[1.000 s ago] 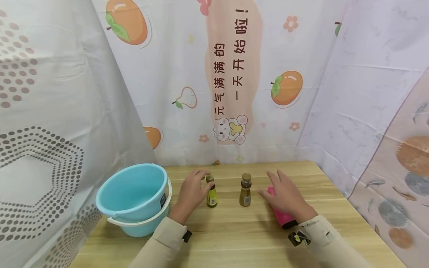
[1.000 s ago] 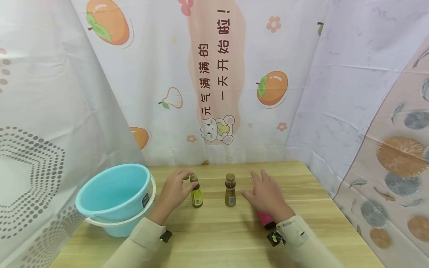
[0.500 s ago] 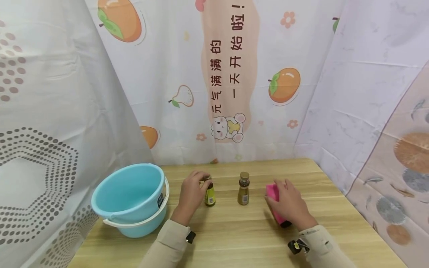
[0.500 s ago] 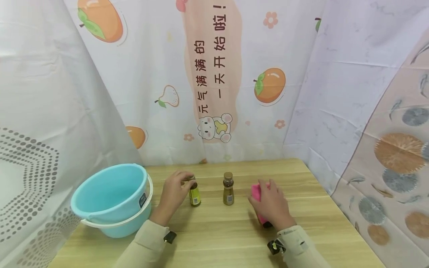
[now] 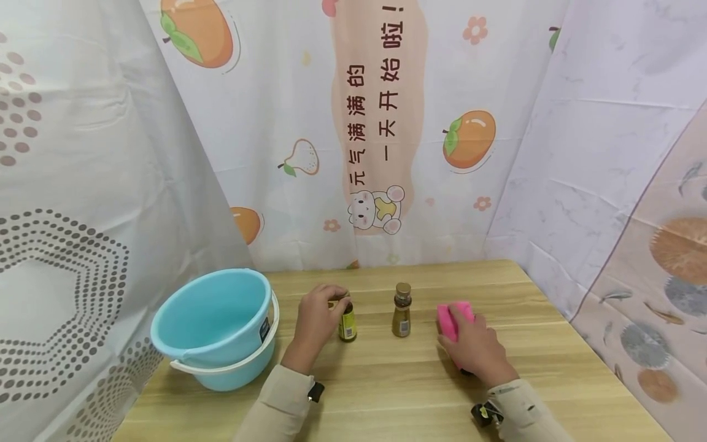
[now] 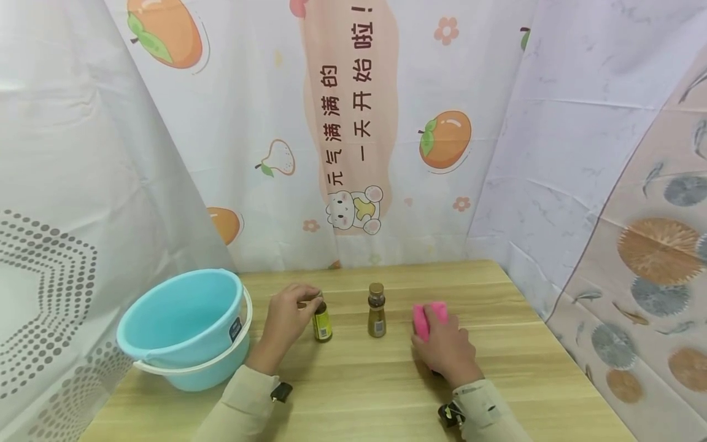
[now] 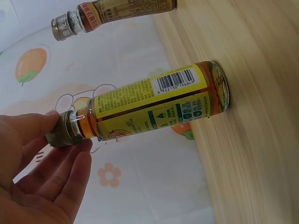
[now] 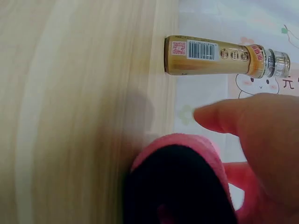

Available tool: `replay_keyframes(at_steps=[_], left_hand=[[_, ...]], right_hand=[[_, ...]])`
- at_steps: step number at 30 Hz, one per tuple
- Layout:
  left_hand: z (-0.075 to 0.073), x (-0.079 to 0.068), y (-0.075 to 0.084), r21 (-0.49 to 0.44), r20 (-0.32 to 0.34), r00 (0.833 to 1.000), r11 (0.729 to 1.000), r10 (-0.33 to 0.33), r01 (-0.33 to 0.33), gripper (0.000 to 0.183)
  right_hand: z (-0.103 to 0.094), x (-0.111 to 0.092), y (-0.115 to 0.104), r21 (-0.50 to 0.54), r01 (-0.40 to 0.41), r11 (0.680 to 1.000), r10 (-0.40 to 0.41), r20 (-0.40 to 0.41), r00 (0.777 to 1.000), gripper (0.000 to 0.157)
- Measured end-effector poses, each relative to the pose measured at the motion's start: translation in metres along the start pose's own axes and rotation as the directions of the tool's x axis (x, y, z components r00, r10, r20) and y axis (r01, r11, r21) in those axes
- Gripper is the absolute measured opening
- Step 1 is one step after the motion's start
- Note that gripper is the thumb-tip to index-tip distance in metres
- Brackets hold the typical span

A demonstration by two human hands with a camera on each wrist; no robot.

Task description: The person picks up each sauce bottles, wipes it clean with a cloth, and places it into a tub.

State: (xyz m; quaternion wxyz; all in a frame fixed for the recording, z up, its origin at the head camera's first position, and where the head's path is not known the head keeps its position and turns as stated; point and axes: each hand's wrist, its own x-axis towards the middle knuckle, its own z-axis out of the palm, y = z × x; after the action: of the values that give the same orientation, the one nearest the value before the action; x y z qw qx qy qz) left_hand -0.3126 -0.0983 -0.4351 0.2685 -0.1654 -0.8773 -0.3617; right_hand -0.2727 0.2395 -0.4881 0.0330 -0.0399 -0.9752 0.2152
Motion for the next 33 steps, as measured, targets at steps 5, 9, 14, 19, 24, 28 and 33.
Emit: replay_keyframes(at_steps=[5,9,14,19,24,28,33], left_hand=[[0.002,-0.002,0.002,-0.011,-0.015,1.0,1.0,0.024,-0.024,0.013],[0.001,-0.005,0.006,-0.009,-0.035,0.998,0.999,0.046,-0.046,0.013],[0.0,-0.01,0.011,-0.008,-0.035,0.997,0.998,0.068,-0.068,0.012],[0.001,-0.013,0.015,0.0,-0.02,0.996,0.996,0.089,-0.089,0.013],[0.002,-0.013,0.02,-0.014,-0.01,0.993,0.993,0.114,-0.114,0.014],[0.005,-0.013,0.022,-0.021,-0.013,0.991,0.991,0.134,-0.134,0.011],[0.008,-0.013,0.024,-0.045,-0.013,0.991,0.99,0.135,-0.136,0.009]], right_hand=[[0.003,-0.002,0.0,-0.024,-0.023,0.999,0.023,0.028,0.999,0.087],[0.006,-0.003,-0.001,-0.032,-0.034,0.999,0.035,0.035,0.999,0.091],[0.009,-0.003,-0.001,-0.047,-0.039,0.998,0.041,0.03,0.999,0.095],[0.012,-0.005,-0.002,-0.033,-0.027,0.999,0.027,0.012,1.0,0.097],[0.011,-0.006,-0.006,0.015,0.022,1.0,-0.022,-0.002,1.0,0.093],[0.008,-0.007,-0.009,0.052,0.065,0.997,-0.064,-0.02,0.998,0.087],[0.007,-0.006,-0.011,0.071,0.09,0.993,-0.085,-0.075,0.994,0.077]])
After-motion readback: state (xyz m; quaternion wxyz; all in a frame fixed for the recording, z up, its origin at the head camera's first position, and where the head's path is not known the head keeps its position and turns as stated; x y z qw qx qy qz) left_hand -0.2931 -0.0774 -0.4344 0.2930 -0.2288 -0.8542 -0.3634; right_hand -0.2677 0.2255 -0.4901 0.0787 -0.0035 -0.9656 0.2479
